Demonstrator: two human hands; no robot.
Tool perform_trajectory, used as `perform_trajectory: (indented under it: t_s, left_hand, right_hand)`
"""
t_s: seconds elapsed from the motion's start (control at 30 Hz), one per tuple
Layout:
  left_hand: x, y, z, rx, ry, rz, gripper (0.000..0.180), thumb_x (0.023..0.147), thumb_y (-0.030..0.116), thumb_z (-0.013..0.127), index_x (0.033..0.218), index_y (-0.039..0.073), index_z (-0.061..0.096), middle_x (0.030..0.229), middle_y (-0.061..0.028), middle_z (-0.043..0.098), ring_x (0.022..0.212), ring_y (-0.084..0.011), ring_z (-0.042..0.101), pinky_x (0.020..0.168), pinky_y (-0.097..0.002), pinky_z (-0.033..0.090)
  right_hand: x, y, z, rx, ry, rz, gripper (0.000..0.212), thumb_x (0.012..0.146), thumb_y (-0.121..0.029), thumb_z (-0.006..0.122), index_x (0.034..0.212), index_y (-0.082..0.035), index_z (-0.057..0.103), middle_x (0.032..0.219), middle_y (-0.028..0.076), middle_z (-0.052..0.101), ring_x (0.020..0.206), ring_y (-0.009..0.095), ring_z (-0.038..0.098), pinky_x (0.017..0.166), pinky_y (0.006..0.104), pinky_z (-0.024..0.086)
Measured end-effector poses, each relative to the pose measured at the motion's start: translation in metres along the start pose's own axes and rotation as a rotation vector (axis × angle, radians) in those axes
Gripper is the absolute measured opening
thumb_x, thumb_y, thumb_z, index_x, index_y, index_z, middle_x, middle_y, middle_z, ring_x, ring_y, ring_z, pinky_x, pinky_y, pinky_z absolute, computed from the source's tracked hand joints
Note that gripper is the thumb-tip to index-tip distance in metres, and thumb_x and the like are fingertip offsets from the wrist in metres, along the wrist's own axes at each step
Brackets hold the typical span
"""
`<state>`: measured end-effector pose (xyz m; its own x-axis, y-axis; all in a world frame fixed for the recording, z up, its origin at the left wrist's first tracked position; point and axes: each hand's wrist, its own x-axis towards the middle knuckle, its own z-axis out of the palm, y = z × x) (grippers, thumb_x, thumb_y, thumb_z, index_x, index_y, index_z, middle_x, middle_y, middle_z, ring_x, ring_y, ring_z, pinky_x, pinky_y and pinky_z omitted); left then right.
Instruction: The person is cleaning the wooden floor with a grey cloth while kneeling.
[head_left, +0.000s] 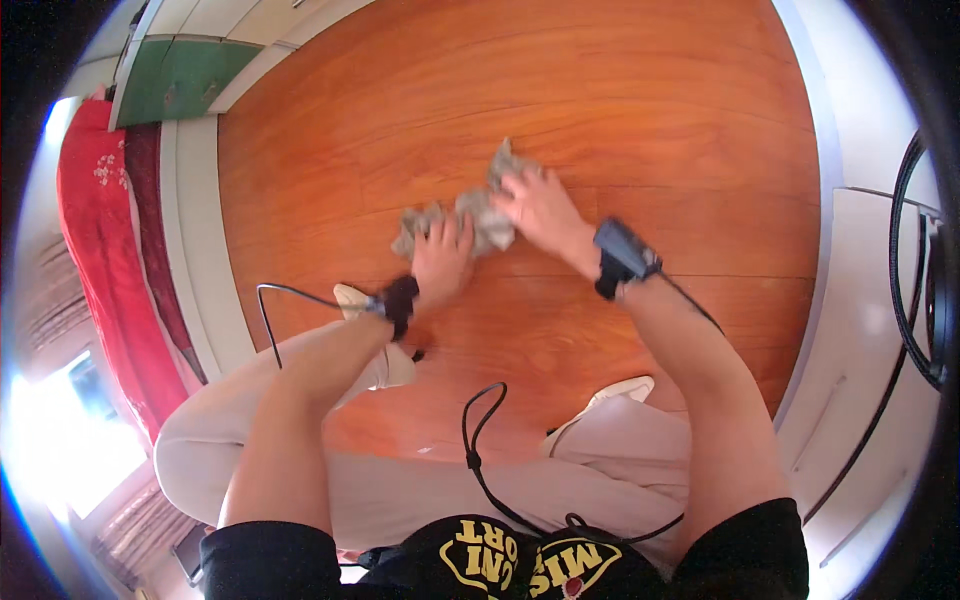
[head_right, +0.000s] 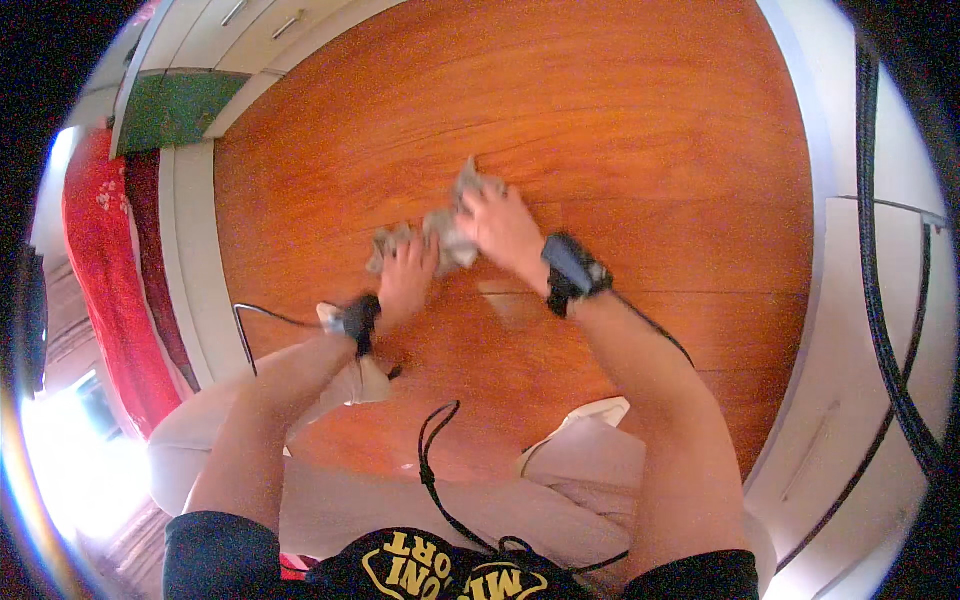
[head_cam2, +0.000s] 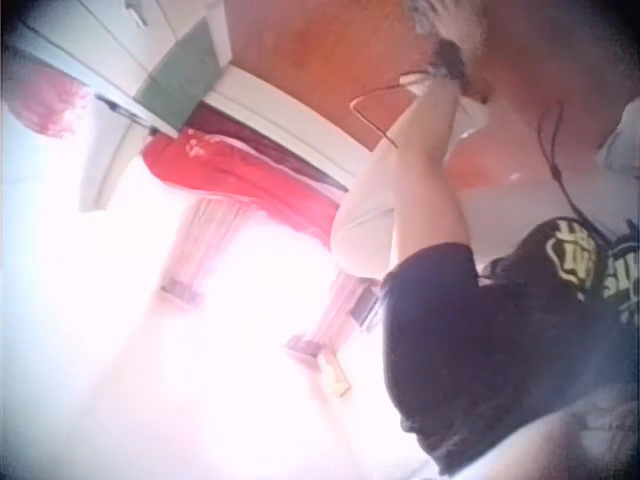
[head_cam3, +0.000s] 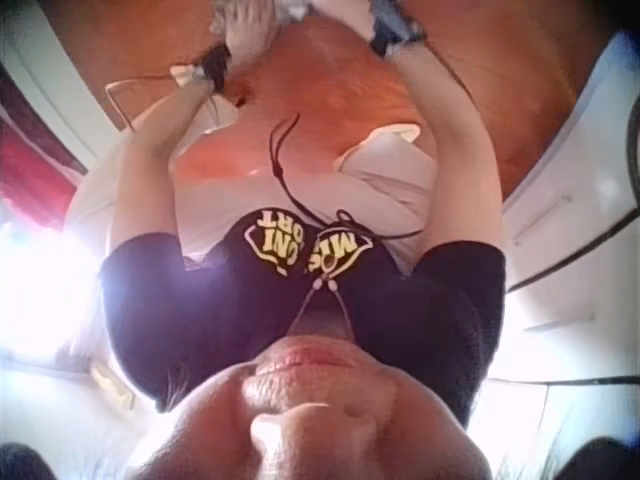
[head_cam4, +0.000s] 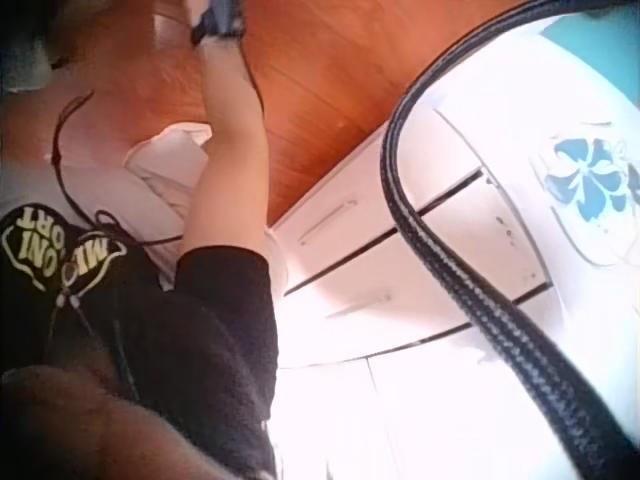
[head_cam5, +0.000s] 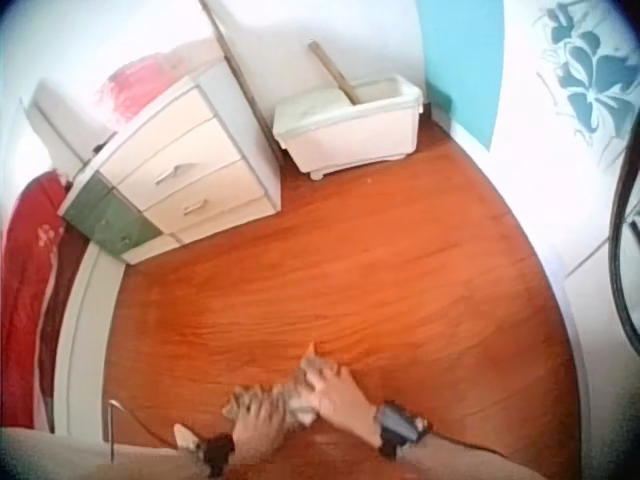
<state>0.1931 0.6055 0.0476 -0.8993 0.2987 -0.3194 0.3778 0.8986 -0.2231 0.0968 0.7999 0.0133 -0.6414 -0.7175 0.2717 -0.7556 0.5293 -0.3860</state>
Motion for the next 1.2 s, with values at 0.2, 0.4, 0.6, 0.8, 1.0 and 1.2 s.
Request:
perform_trajectory:
  t_s: [0.2, 0.4, 0.6, 0.8, 1.0, 1.2]
  left_hand:
    - [-0.073, 0.01, 0.01, -0.21, -0.088, 0.447, 0.045, 0.082, 0.017, 0.052, 0.124, 0.002, 0.05, 0.108, -0.0159, 0.051, 0.104, -0.0308, 0.05, 0.072, -0.0453, 0.046]
    - [0.067, -0.049, -0.069, -0.555, 0.322, 0.205, 0.049, 0.074, 0.003, 0.061, 0.122, 0.011, 0.051, 0.103, -0.0142, 0.052, 0.096, -0.033, 0.055, 0.074, -0.0438, 0.051]
    - [0.163, 0.014, -0.054, -0.427, 0.461, 0.174, 0.041, 0.074, 0.011, 0.063, 0.114, 0.008, 0.054, 0.103, -0.0125, 0.055, 0.096, -0.0337, 0.053, 0.074, -0.0415, 0.052]
    - [-0.015, 0.095, -0.003, -0.307, 0.315, 0.379, 0.023, 0.077, 0.017, 0.057, 0.098, 0.011, 0.057, 0.103, -0.0067, 0.053, 0.1, -0.0244, 0.051, 0.062, -0.0354, 0.048]
    - [-0.051, 0.156, -0.013, -0.888, 0.114, 0.599, 0.031, 0.069, 0.015, 0.067, 0.097, 0.008, 0.054, 0.102, -0.0119, 0.052, 0.097, -0.031, 0.053, 0.068, -0.0441, 0.051]
    - [0.105, 0.056, -0.11, -0.78, 0.569, 0.318, 0.056, 0.065, 0.021, 0.073, 0.117, 0.014, 0.055, 0.098, -0.012, 0.052, 0.097, -0.0321, 0.052, 0.076, -0.0476, 0.047]
  right_hand:
    - [-0.054, -0.058, -0.014, 0.165, -0.499, -0.126, 0.015, 0.08, -0.018, 0.057, 0.089, -0.008, 0.066, 0.101, 0.01, 0.057, 0.095, 0.031, 0.057, 0.075, 0.043, 0.051]
    - [0.015, 0.071, -0.077, 0.653, -0.071, 0.242, 0.027, 0.091, -0.031, 0.05, 0.087, -0.007, 0.061, 0.081, 0.015, 0.06, 0.084, 0.03, 0.06, 0.069, 0.0402, 0.048]
    - [0.0, 0.106, -0.081, -0.119, -0.246, 0.4, 0.02, 0.081, -0.011, 0.058, 0.1, -0.004, 0.056, 0.105, 0.016, 0.056, 0.096, 0.036, 0.059, 0.076, 0.0456, 0.052]
    - [-0.107, -0.006, -0.062, -0.183, -0.692, -0.06, 0.024, 0.074, -0.009, 0.061, 0.097, -0.006, 0.054, 0.105, 0.014, 0.052, 0.085, 0.034, 0.058, 0.074, 0.0456, 0.051]
    - [-0.183, -0.008, -0.085, 0.375, -0.765, 0.011, 0.027, 0.078, -0.024, 0.061, 0.095, -0.004, 0.055, 0.098, 0.014, 0.055, 0.081, 0.032, 0.057, 0.069, 0.0383, 0.048]
    - [-0.051, 0.07, -0.237, 0.045, -0.448, 0.128, 0.028, 0.075, -0.004, 0.065, 0.1, -0.007, 0.053, 0.096, 0.014, 0.052, 0.092, 0.033, 0.055, 0.077, 0.0408, 0.049]
